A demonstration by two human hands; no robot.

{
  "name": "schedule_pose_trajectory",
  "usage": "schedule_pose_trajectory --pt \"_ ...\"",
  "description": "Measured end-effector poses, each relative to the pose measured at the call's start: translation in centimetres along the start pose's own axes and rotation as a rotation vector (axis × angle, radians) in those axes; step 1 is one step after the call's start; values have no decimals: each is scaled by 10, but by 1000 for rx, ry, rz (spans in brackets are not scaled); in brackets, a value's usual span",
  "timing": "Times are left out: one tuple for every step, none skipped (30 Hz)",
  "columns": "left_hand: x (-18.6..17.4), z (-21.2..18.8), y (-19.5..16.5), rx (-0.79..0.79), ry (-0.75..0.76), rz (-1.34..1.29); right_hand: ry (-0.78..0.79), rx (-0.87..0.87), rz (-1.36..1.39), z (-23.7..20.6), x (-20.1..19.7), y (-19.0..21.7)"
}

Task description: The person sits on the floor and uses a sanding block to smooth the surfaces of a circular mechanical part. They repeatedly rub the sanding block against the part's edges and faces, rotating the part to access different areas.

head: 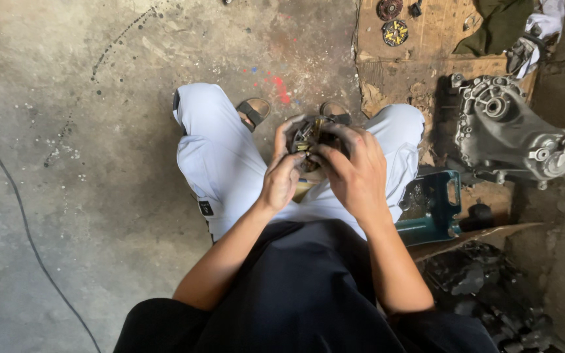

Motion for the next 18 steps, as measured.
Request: schedule_pose_trajectory --pt "0 0 0 -4 -10 -2 11 -46 -62 1 0 1" --pt "0 0 1 -10 -20 -5 2 -62 -72 1 -3 0" --pt "0 -1 1 -19 -32 -8 -3 -75 -81 1 -4 0" --pt "0 -1 2 -34 -45 -43 -11 -92 -93 1 -6 -1" --pt "-1 -1 2 -45 -57 -77 -23 -97 -84 1 -7 -2" --pt "-1 -1 3 -57 -72 -112 -32 -101 -72 1 -9 -4" --pt "0 -1 3 -60 -60 -102 -40 -105 -59 1 -10 -5" --pt "1 -1 2 -60 -48 -90 -50 -102 -47 1 -10 -7" --pt "2 0 1 -60 -39 -78 -57 -100 -32 1 -11 -9" --pt "2 0 2 -81 -53 -116 -65 -97 -16 0 -12 -10" --pt "2 0 4 -102 -67 -153 -66 -101 -12 0 -11 -11" --pt "2 0 6 -123 -79 -191 -68 -103 -9 0 -11 -12" --pt "2 1 6 -135 -88 -224 -69 -104 -6 1 -11 -13" --pt "2 1 8 -146 -97 -258 -69 -111 -5 1 -10 -12" --pt "2 2 9 -157 -104 -292 -69 -120 -5 1 -10 -12" --pt "2 2 10 -170 -92 -296 -69 -128 -5 1 -10 -12" --pt "2 3 10 -182 -80 -298 -67 -129 -4 2 -10 -12" --pt "1 4 11 -194 -69 -301 -64 -131 -1 3 -10 -12"
Point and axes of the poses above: each hand's wrist, its own z-axis towards the middle knuckle, its own x-axis out of the palm, y = z × x, the point moved 8 cm from there along z, towards the middle knuckle, and after that the axes turned 2 degrees about x, right-handed, at the moved point
